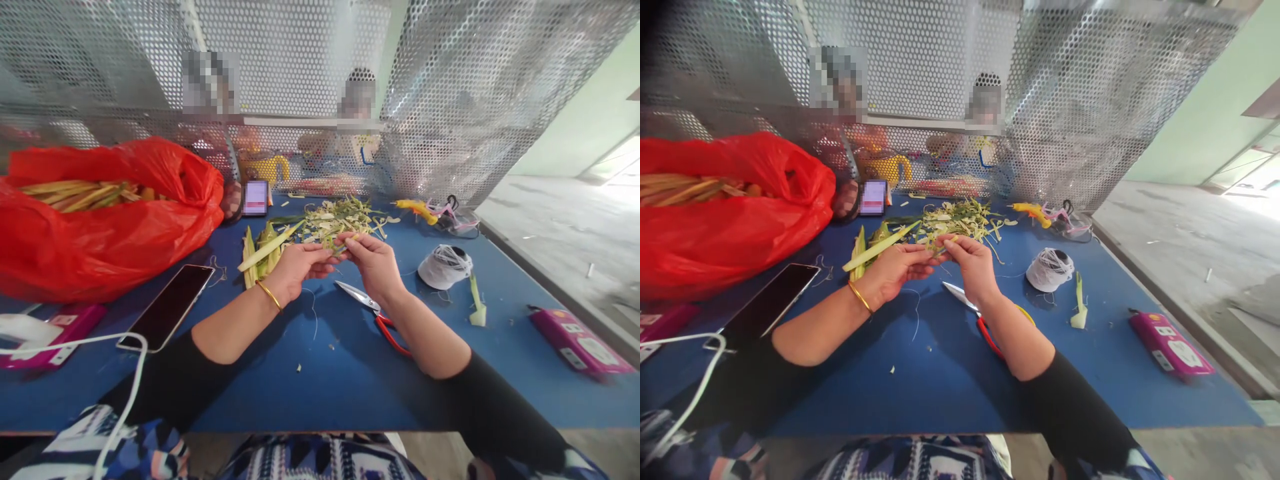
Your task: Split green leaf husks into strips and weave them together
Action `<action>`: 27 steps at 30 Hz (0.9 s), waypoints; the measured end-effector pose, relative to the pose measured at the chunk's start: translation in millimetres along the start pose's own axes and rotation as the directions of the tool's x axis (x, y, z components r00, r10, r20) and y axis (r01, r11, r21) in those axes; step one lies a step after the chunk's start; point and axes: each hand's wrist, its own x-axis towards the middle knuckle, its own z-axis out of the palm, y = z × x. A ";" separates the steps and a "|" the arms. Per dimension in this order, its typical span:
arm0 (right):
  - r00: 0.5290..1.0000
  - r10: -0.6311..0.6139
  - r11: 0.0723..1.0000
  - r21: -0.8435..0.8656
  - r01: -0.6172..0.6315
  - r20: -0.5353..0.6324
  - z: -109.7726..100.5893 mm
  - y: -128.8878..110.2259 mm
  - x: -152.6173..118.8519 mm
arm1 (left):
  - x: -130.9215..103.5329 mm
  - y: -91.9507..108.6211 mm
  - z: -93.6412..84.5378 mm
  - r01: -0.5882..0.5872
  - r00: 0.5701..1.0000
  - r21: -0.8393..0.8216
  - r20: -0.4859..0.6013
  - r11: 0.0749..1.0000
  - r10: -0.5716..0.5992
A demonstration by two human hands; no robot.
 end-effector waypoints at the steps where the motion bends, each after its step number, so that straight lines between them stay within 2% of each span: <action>1: 1.000 -0.012 1.000 -0.015 0.012 -0.020 1.0 1.3 -0.4 | -0.4 -0.3 0.6 -0.002 1.000 0.008 0.000 1.000 0.002; 4: 0.994 -0.078 0.992 -0.104 0.070 -0.076 3.3 4.2 -1.5 | -2.0 -0.8 4.1 -0.024 1.000 0.061 -0.011 0.998 0.024; 7: 0.988 -0.139 0.968 -0.220 0.120 -0.071 3.8 4.4 -3.0 | -2.2 -1.8 7.1 -0.069 0.997 0.123 -0.034 0.990 0.074; 11: 0.981 -0.196 0.917 -0.357 0.177 -0.017 3.6 3.7 -6.5 | 5.2 -10.0 4.3 -0.191 0.977 0.220 -0.047 0.957 0.206; 15: 0.975 -0.224 0.853 -0.484 0.193 -0.004 2.6 5.9 -9.9 | 16.1 -21.8 -2.3 -0.316 0.942 0.324 -0.007 0.892 0.336; 20: 0.957 -0.291 0.740 -0.629 0.238 0.018 -1.2 4.7 -10.3 | 15.9 -22.1 -2.3 -0.308 0.940 0.384 -0.017 0.870 0.341; 27: 0.976 -0.216 0.818 -0.552 0.163 -0.030 -4.3 -0.2 -3.4 | 9.8 -14.7 1.7 -0.254 0.959 0.365 -0.029 0.896 0.283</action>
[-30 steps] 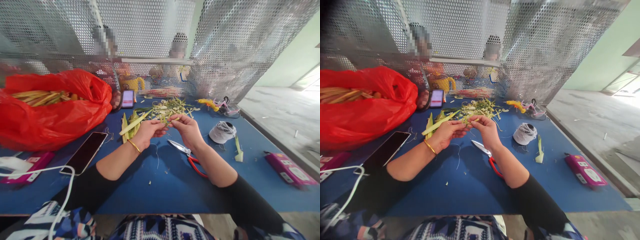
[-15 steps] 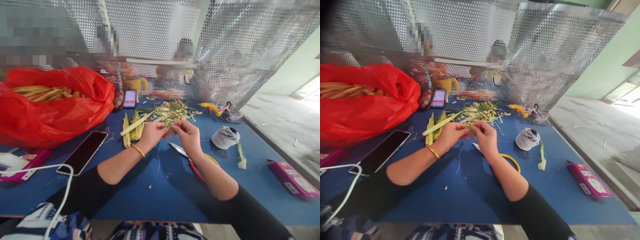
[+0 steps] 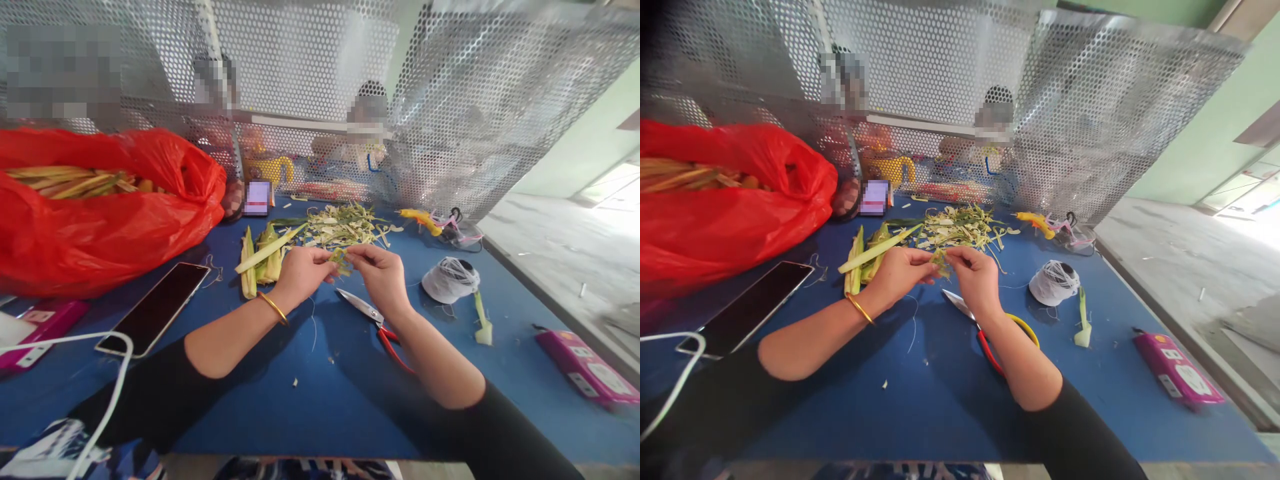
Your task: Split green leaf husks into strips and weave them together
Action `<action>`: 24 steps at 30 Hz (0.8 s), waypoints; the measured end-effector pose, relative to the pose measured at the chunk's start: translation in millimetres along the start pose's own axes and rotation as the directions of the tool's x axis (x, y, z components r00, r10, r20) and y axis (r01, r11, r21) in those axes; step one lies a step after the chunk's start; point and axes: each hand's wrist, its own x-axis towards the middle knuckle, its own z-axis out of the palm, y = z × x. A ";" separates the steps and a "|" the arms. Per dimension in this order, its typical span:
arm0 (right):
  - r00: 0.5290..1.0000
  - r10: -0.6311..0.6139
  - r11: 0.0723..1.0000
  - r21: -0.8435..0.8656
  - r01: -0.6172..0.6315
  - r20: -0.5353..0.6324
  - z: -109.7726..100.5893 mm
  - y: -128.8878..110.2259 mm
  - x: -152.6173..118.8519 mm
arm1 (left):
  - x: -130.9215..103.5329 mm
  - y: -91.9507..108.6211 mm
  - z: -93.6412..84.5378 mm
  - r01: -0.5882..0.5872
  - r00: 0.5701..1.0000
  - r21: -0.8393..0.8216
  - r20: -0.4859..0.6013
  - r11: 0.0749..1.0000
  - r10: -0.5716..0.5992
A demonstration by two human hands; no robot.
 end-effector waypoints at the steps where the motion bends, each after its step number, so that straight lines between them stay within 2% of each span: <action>1: 1.000 0.004 1.000 -0.006 -0.004 -0.001 0.0 -0.4 0.2 | 0.2 -0.1 -0.2 -0.011 1.000 0.007 0.000 1.000 0.011; 12: 0.999 0.002 0.989 -0.146 0.005 0.043 -2.9 0.9 -1.2 | -3.6 -7.2 -3.1 -0.162 0.983 0.258 -0.037 0.952 0.178; 24: 0.999 0.020 0.996 -0.092 -0.016 0.043 -0.5 -0.2 -1.6 | -8.9 1.7 -4.2 -0.228 0.962 0.448 -0.032 0.865 0.270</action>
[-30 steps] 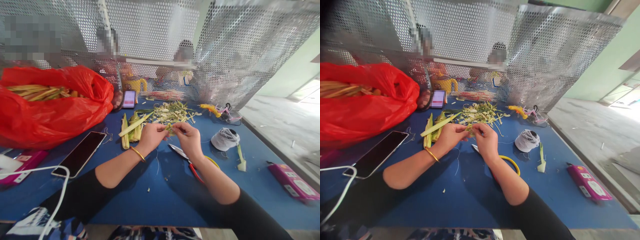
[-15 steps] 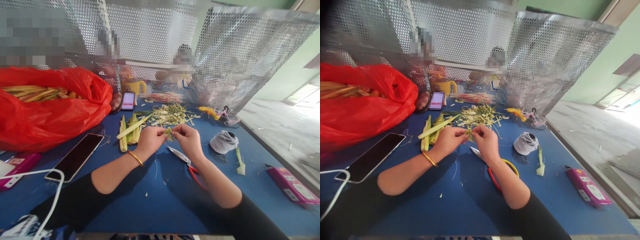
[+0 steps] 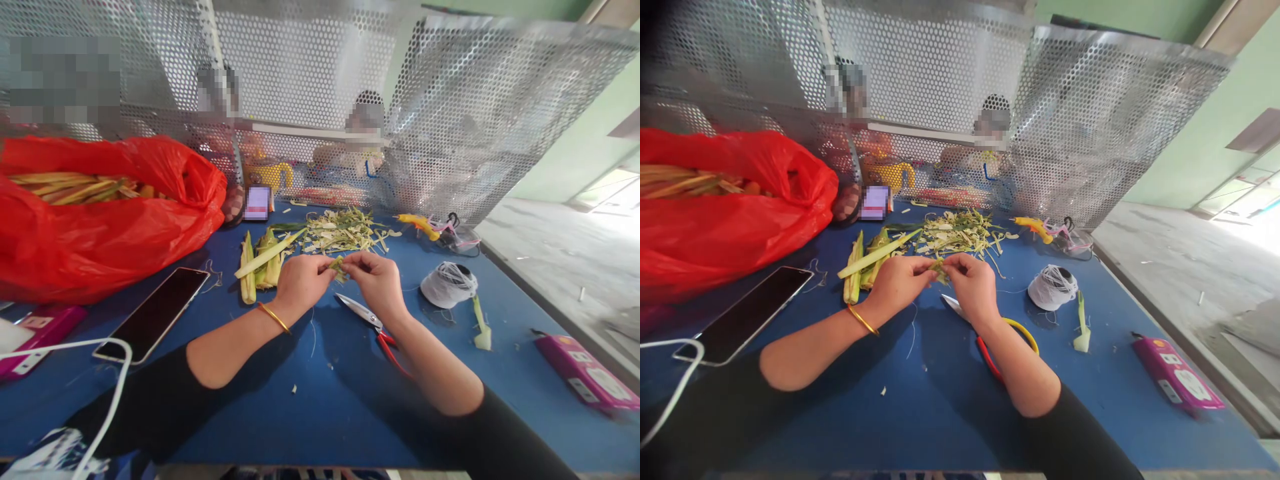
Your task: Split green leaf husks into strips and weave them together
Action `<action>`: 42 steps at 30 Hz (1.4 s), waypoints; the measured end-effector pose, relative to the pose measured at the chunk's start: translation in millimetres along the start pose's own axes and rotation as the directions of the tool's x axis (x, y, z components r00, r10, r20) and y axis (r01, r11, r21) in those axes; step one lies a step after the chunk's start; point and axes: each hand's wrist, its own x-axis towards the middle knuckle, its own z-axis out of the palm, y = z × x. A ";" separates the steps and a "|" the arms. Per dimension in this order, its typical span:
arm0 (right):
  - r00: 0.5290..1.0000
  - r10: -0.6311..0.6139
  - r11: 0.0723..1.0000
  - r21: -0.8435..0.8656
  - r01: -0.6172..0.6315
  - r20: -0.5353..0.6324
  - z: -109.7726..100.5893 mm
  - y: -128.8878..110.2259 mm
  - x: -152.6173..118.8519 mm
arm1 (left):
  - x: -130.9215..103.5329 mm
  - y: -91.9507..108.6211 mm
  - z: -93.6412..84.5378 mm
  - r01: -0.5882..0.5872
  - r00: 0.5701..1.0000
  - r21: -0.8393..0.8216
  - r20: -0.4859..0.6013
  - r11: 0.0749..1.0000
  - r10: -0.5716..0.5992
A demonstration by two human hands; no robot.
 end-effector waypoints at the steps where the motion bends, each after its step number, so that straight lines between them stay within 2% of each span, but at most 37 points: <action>1: 1.000 0.002 1.000 -0.006 -0.002 0.006 0.0 0.8 0.4 | -0.3 0.5 -0.2 -0.007 1.000 0.023 0.003 1.000 0.007; 4: 0.999 0.033 0.999 0.002 -0.033 0.013 0.4 3.6 1.2 | -1.4 2.4 -0.5 -0.026 0.999 0.119 0.030 0.993 0.023; 7: 0.997 0.077 0.991 0.107 -0.079 0.018 1.1 5.8 1.4 | -2.4 3.4 -0.3 -0.044 0.998 0.192 0.057 0.980 0.033; 10: 0.995 0.076 0.984 0.154 -0.086 0.070 0.7 5.6 1.7 | -3.1 2.9 0.4 -0.073 0.995 0.241 0.087 0.968 0.054; 16: 0.974 0.101 0.993 0.037 -0.110 0.202 -3.8 0.1 3.0 | -4.2 3.9 -0.7 -0.159 0.980 0.343 0.172 0.926 0.105; 20: 0.980 0.109 0.991 -0.088 -0.096 0.166 -7.5 -2.4 4.2 | -4.3 7.2 -3.3 -0.202 0.964 0.365 0.238 0.909 0.118; 24: 0.991 0.043 0.959 -0.283 -0.007 0.123 -11.3 -4.2 6.8 | -2.3 6.8 -5.2 -0.212 0.930 0.266 0.350 0.940 0.111; 27: 0.994 -0.014 0.952 -0.304 0.045 0.105 -10.9 -6.1 7.8 | 2.3 2.5 -8.3 -0.214 0.873 0.076 0.463 0.974 0.156; 30: 0.995 -0.067 0.965 -0.247 0.085 0.079 -8.1 -7.1 7.6 | 7.3 -1.9 -11.4 -0.083 0.809 -0.154 0.567 0.984 0.157; 32: 0.996 -0.067 0.977 -0.198 0.077 0.058 -6.4 -6.6 7.3 | 8.8 -3.1 -11.6 0.052 0.790 -0.280 0.599 0.959 0.133; 36: 0.999 0.001 0.990 -0.139 0.006 0.050 -4.4 -3.8 7.4 | 5.4 -0.6 -6.5 0.222 0.793 -0.383 0.606 0.897 0.063; 38: 0.998 0.011 0.992 -0.128 -0.003 0.062 -3.6 -2.8 7.5 | 2.2 1.9 -2.8 0.232 0.818 -0.380 0.575 0.895 0.032; 42: 0.994 0.025 0.992 -0.126 -0.012 0.104 -1.4 -1.9 6.6 | -3.0 4.7 3.0 0.177 0.868 -0.327 0.497 0.928 0.010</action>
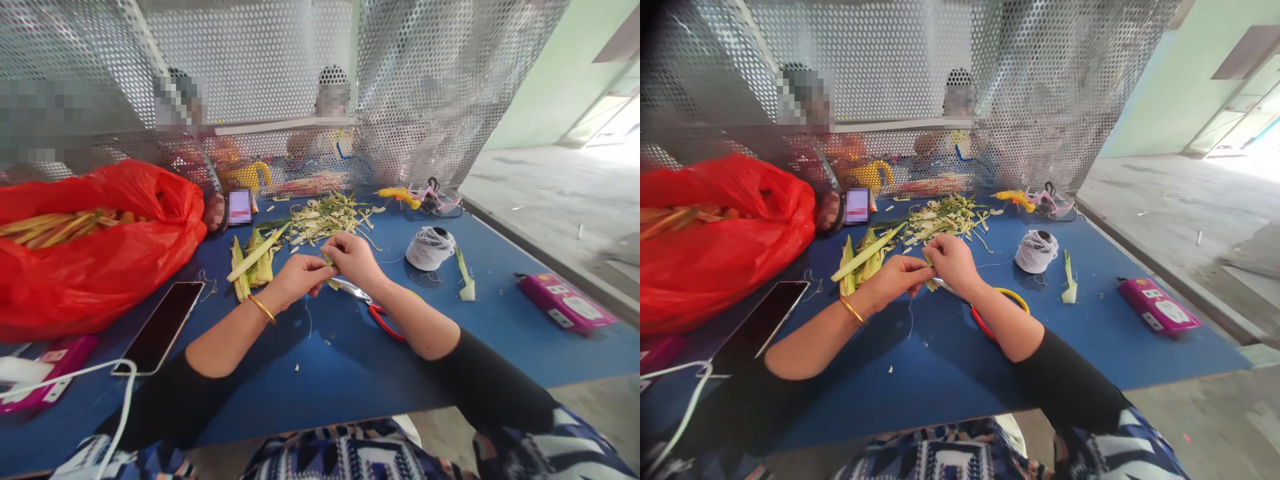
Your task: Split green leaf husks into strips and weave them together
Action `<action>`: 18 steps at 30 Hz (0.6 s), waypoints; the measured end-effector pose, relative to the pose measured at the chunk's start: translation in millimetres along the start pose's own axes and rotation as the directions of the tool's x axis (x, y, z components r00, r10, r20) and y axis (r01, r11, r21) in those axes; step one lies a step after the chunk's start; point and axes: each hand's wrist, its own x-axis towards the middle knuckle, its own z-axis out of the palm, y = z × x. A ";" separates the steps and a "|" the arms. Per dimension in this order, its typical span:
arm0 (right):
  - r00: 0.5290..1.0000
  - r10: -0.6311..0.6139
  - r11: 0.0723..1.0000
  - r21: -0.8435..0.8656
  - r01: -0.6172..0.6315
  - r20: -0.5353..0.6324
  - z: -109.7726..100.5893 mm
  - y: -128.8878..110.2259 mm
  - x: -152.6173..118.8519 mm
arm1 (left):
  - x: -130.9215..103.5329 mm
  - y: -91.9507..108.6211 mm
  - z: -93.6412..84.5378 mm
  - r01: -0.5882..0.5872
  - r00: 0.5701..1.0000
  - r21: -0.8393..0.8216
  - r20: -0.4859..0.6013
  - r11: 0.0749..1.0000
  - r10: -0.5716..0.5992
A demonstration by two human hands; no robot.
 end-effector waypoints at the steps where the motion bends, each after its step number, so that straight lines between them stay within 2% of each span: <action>1: 1.000 -0.010 1.000 -0.008 0.010 -0.013 1.0 0.3 -0.4 | -0.4 -0.6 1.1 -0.005 1.000 0.026 -0.014 1.000 0.006; 6: 0.981 -0.093 0.996 -0.031 0.089 -0.173 8.0 3.8 -2.1 | -1.8 -5.4 3.5 -0.063 0.994 0.191 -0.071 0.980 0.078; 8: 0.987 -0.064 0.998 0.006 0.066 -0.150 8.9 5.7 -0.9 | -1.5 -6.4 4.0 -0.047 0.992 0.185 -0.110 0.982 0.068; 13: 0.995 0.080 0.977 0.202 -0.068 -0.054 0.2 9.1 6.0 | 0.9 -1.2 1.4 0.087 0.977 -0.068 -0.189 0.994 -0.098; 16: 0.996 0.083 0.965 0.246 -0.088 0.030 -3.4 11.0 7.1 | 2.6 1.6 -2.2 0.131 0.963 -0.087 -0.225 0.988 -0.148; 18: 0.996 0.079 0.966 0.244 -0.085 0.035 -1.4 13.1 5.9 | 3.8 0.9 -3.7 0.135 0.964 -0.079 -0.221 0.988 -0.149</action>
